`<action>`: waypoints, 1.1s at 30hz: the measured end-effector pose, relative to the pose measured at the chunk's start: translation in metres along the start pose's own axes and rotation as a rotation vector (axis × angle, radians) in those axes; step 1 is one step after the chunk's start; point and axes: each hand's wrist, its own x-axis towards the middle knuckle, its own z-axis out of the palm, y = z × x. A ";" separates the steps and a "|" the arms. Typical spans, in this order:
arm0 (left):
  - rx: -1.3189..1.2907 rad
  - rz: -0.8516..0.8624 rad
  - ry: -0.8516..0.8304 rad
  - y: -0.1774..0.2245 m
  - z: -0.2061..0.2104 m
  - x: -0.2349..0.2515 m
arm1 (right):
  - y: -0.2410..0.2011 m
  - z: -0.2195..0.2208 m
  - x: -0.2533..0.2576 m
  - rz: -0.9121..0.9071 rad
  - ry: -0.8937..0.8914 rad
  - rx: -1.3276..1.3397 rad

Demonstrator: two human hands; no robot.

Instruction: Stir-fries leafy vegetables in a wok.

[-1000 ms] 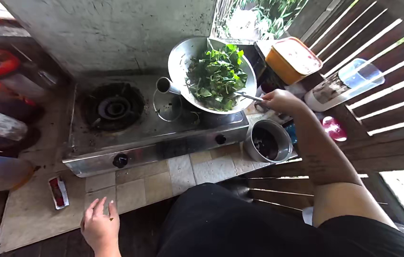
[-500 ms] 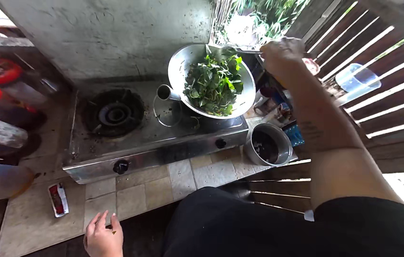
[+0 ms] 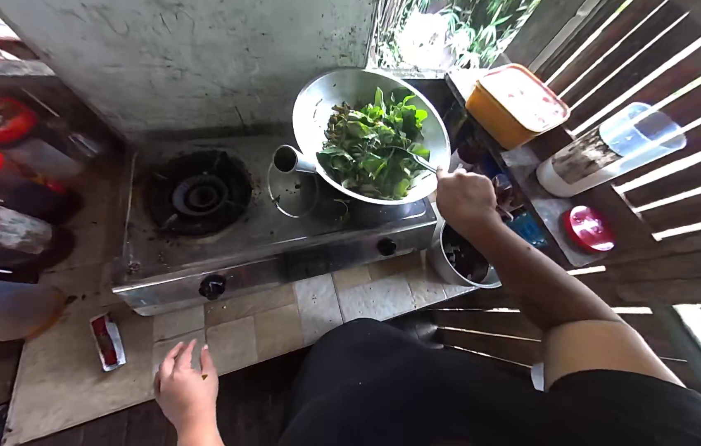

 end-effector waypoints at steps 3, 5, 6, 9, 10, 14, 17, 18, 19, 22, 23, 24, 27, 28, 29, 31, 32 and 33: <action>-0.014 0.001 0.012 0.010 0.000 0.000 | 0.029 -0.027 0.007 -0.044 0.048 0.015; -0.016 -0.015 0.037 0.014 -0.001 -0.002 | 0.050 -0.061 0.005 -0.055 0.127 0.020; -0.018 -0.022 0.046 0.014 0.000 -0.005 | 0.054 -0.076 0.004 -0.054 0.185 0.018; -0.018 -0.039 0.072 0.015 0.000 -0.013 | 0.044 -0.100 0.027 -0.006 0.269 -0.015; -0.012 -0.038 0.095 0.014 0.001 -0.016 | 0.039 -0.102 0.045 0.021 0.250 -0.037; 0.020 -0.026 0.243 0.029 0.000 -0.028 | 0.029 -0.079 0.115 0.129 0.128 -0.039; -0.005 0.082 0.275 0.066 0.005 -0.030 | 0.043 -0.041 0.166 0.078 0.017 0.188; -0.042 0.143 0.235 0.084 0.007 -0.029 | 0.048 -0.024 0.180 0.040 -0.022 0.271; -0.089 0.209 0.168 0.105 0.010 -0.027 | 0.050 -0.006 0.191 -0.001 -0.083 0.371; -0.159 0.431 -0.076 0.175 0.028 -0.013 | 0.053 0.031 0.204 -0.103 -0.158 0.608; -0.143 0.493 -0.157 0.197 0.035 -0.006 | 0.056 0.026 0.197 -0.156 -0.123 0.588; -0.116 0.544 -0.213 0.217 0.044 0.000 | 0.059 0.015 0.184 -0.209 -0.076 0.522; -0.072 0.705 -0.143 0.255 0.078 0.019 | 0.065 -0.025 0.119 -0.243 0.029 0.242; -0.050 0.724 -0.126 0.267 0.087 0.026 | 0.066 -0.033 0.099 -0.239 0.072 0.171; -0.012 0.721 -0.135 0.278 0.093 0.032 | 0.068 -0.038 0.084 -0.226 0.112 0.123; 0.090 0.691 -0.193 0.294 0.103 0.042 | 0.069 -0.044 0.071 -0.174 0.164 0.073; 0.134 0.677 -0.217 0.300 0.107 0.046 | 0.068 -0.048 0.075 -0.143 0.173 0.075; 0.171 0.656 -0.249 0.303 0.109 0.049 | 0.067 -0.050 0.084 -0.111 0.163 0.087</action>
